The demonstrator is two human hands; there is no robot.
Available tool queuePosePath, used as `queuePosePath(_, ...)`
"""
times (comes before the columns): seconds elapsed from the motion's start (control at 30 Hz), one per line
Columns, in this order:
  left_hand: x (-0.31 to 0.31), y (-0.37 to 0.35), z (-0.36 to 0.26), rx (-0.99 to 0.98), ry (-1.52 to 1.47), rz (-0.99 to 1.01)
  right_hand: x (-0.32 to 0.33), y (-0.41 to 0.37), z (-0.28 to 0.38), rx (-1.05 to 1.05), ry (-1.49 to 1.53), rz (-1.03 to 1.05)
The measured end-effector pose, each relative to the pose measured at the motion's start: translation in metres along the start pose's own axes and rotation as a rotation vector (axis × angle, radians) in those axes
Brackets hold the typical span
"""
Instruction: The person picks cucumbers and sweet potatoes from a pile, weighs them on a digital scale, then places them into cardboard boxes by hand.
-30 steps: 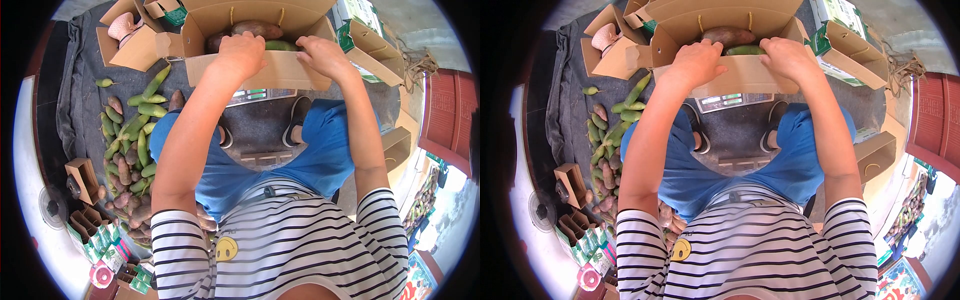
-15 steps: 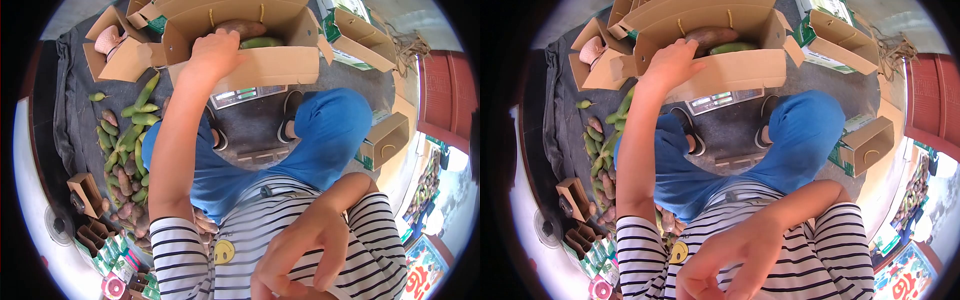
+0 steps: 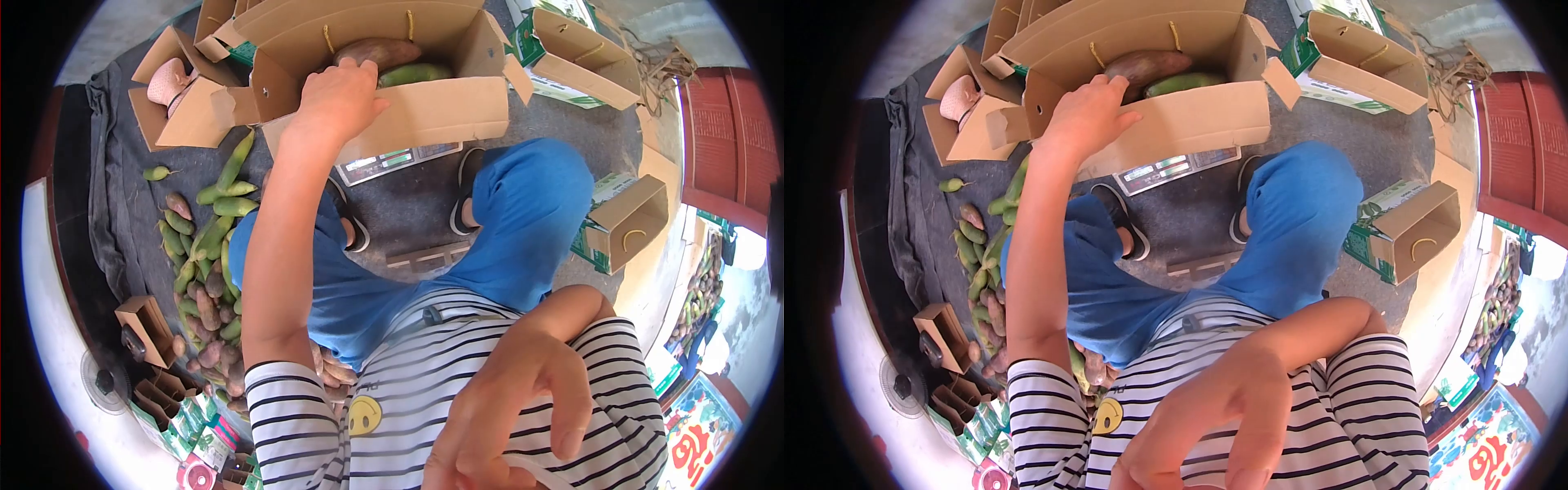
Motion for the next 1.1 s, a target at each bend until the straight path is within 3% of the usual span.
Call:
queuePosePath(0.2, -0.003, 0.004, -0.006, -0.025, 0.028, -0.012, -0.006, -0.009, 0.005, -0.074, 0.222, -0.038)
queuePosePath(0.47, -0.004, 0.004, -0.006, -0.028, 0.035, -0.018, -0.008, -0.014, 0.026, -0.212, 0.099, 0.056)
queuePosePath(0.53, -0.001, 0.003, -0.007, -0.028, 0.03, -0.018, -0.003, -0.009, 0.051, -0.363, 0.031, 0.145)
queuePosePath(0.63, -0.004, 0.004, -0.006, -0.026, 0.024, -0.02, -0.006, -0.006, 0.088, -0.323, -0.286, -0.037)
queuePosePath(0.73, -0.002, 0.002, -0.006, -0.022, 0.016, -0.015, -0.013, -0.015, 0.142, -0.301, -0.577, -0.018)
queuePosePath(0.8, -0.003, 0.003, -0.006, -0.017, 0.022, -0.013, -0.019, -0.031, 0.174, -0.103, -0.777, -0.208)
queuePosePath(0.83, -0.003, 0.003, -0.007, -0.015, 0.025, -0.013, -0.023, -0.047, 0.186, 0.126, -0.917, -0.463)
queuePosePath(0.9, -0.002, 0.003, -0.008, -0.013, 0.018, -0.007, -0.019, -0.056, 0.207, 0.174, -1.035, -0.589)
queuePosePath(1.0, -0.003, 0.0, -0.005, -0.02, 0.008, -0.014, -0.006, -0.098, 0.246, 0.209, -1.423, -1.012)
queuePosePath(1.07, 0.001, 0.002, -0.009, -0.039, -0.002, -0.044, 0.007, -0.132, 0.273, 0.126, -1.744, -1.294)
queuePosePath(1.1, 0.003, -0.001, -0.009, -0.044, -0.006, -0.059, 0.015, -0.15, 0.283, 0.099, -1.722, -1.373)
Point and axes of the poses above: each hand's wrist, its own y-axis towards the middle knuckle, its own x-axis out of the back of the hand, z = x × y, the point moved 6 cm from there along y, towards the middle knuckle, and after that the axes turned 6 degrees about z, right-handed, at the moved point
